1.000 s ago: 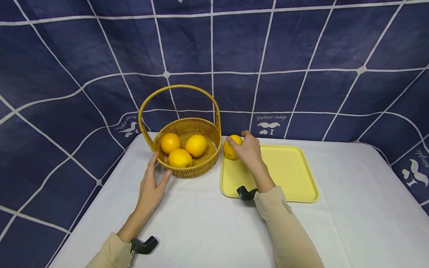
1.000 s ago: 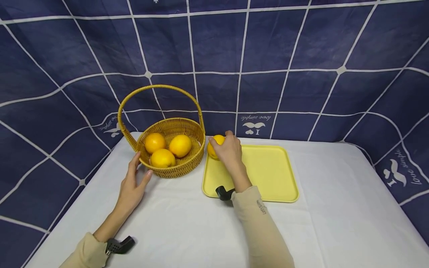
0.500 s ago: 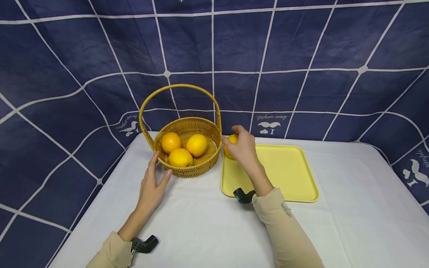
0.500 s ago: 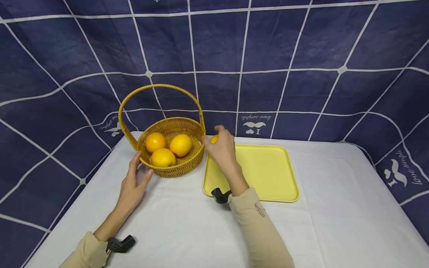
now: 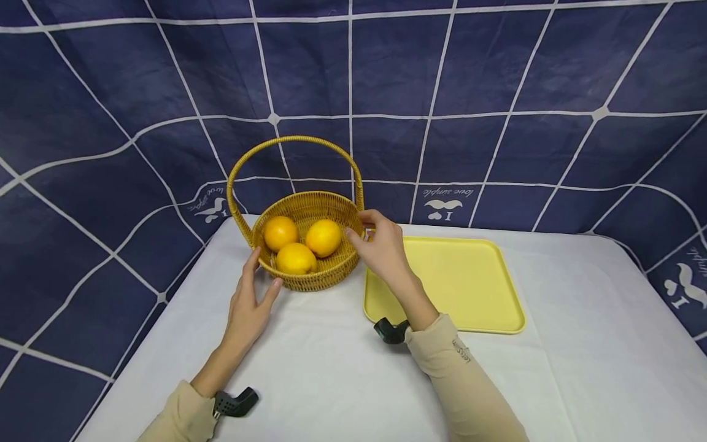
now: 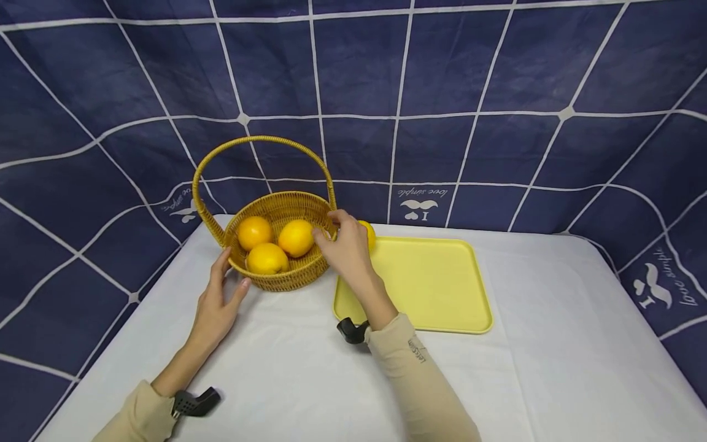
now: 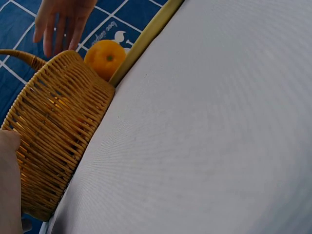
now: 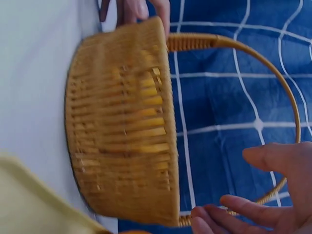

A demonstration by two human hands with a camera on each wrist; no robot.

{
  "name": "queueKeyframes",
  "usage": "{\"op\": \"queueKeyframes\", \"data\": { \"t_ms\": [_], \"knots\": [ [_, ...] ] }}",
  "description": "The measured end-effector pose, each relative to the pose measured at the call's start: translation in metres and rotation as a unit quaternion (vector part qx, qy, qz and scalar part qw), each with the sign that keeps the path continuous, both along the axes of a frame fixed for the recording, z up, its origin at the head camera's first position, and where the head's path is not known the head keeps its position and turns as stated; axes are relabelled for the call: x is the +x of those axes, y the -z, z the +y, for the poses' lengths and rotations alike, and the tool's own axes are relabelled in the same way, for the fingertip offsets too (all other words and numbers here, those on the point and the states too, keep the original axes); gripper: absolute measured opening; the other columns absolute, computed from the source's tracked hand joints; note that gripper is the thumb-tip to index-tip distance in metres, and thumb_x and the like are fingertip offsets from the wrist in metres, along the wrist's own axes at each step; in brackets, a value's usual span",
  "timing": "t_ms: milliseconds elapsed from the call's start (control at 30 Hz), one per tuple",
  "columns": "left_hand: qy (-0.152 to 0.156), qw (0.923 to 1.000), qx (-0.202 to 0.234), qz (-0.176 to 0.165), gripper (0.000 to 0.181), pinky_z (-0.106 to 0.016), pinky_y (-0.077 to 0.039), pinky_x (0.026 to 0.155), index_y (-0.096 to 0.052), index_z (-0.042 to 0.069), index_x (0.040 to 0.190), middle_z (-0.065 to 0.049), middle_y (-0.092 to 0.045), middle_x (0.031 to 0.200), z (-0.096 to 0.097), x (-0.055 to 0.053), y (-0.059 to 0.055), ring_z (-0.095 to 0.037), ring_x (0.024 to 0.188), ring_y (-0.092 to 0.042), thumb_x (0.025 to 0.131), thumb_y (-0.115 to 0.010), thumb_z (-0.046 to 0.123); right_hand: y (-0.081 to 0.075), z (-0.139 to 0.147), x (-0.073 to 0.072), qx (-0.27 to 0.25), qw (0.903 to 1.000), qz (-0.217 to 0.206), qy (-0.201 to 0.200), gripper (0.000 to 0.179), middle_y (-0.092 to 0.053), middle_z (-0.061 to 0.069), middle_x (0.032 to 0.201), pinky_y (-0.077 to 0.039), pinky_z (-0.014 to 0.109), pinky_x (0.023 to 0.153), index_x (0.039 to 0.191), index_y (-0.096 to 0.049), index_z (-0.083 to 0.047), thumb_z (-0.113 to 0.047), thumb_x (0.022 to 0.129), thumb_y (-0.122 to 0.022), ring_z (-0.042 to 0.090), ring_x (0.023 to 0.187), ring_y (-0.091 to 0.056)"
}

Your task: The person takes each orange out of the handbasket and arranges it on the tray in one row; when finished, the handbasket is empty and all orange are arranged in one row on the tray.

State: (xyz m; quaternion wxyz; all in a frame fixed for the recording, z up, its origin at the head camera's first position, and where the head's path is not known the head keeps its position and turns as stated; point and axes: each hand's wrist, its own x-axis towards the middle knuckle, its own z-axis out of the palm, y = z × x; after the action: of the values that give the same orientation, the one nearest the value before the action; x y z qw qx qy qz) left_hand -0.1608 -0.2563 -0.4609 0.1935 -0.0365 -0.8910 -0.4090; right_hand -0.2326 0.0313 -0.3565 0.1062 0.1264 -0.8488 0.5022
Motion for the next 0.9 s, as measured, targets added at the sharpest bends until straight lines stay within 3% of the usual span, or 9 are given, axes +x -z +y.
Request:
{"op": "queueKeyframes", "data": {
  "t_ms": [233,500,700,800,900],
  "knots": [
    [-0.001,0.9999,0.003,-0.010,0.079,-0.071,-0.025,0.123,-0.019,0.034,0.169,-0.012,-0.030,0.173,-0.001,0.002,0.001,-0.042,0.158,-0.030,0.105,-0.066,0.033,0.004,-0.024,0.012,-0.009,0.9987,-0.006,-0.050,0.050,-0.069,0.018,0.133,-0.055,0.048,0.107,0.136,-0.065,0.000,-0.025,0.095,-0.078,0.035,0.125,-0.066],
    [0.003,0.9999,0.003,-0.012,0.076,-0.070,-0.025,0.123,-0.020,0.034,0.169,-0.013,-0.032,0.172,0.000,0.001,0.000,-0.043,0.157,-0.031,0.107,-0.063,0.034,0.010,-0.048,0.014,0.009,0.9968,-0.004,-0.079,0.058,-0.070,0.016,0.133,-0.059,0.043,0.101,0.141,-0.062,-0.003,-0.030,0.094,-0.080,0.030,0.120,-0.069],
    [-0.005,0.9998,0.004,-0.017,0.076,-0.071,-0.026,0.122,-0.020,0.036,0.169,-0.016,-0.034,0.171,-0.001,0.006,0.001,-0.044,0.156,-0.032,0.107,-0.064,0.032,0.015,-0.072,0.011,0.041,0.9950,-0.034,-0.085,0.071,-0.072,0.014,0.131,-0.055,0.038,0.104,0.150,-0.052,-0.008,-0.041,0.094,-0.079,0.026,0.120,-0.070],
    [-0.008,0.9998,0.002,-0.016,0.077,-0.072,-0.026,0.121,-0.019,0.038,0.169,-0.017,-0.034,0.170,-0.001,0.006,0.001,-0.044,0.156,-0.033,0.107,-0.064,0.033,0.015,-0.081,0.009,0.066,0.9932,-0.026,-0.092,0.070,-0.073,0.015,0.129,-0.059,0.035,0.097,0.149,-0.054,-0.007,-0.039,0.093,-0.081,0.026,0.115,-0.073],
    [-0.007,0.9999,-0.002,-0.014,0.077,-0.072,-0.026,0.121,-0.019,0.038,0.169,-0.018,-0.035,0.170,0.000,0.003,0.000,-0.044,0.155,-0.033,0.107,-0.063,0.034,0.013,-0.089,0.007,0.124,0.9885,-0.003,-0.086,0.069,-0.075,0.014,0.125,-0.060,0.035,0.092,0.147,-0.056,-0.006,-0.041,0.093,-0.081,0.026,0.109,-0.073]
  ]
}}
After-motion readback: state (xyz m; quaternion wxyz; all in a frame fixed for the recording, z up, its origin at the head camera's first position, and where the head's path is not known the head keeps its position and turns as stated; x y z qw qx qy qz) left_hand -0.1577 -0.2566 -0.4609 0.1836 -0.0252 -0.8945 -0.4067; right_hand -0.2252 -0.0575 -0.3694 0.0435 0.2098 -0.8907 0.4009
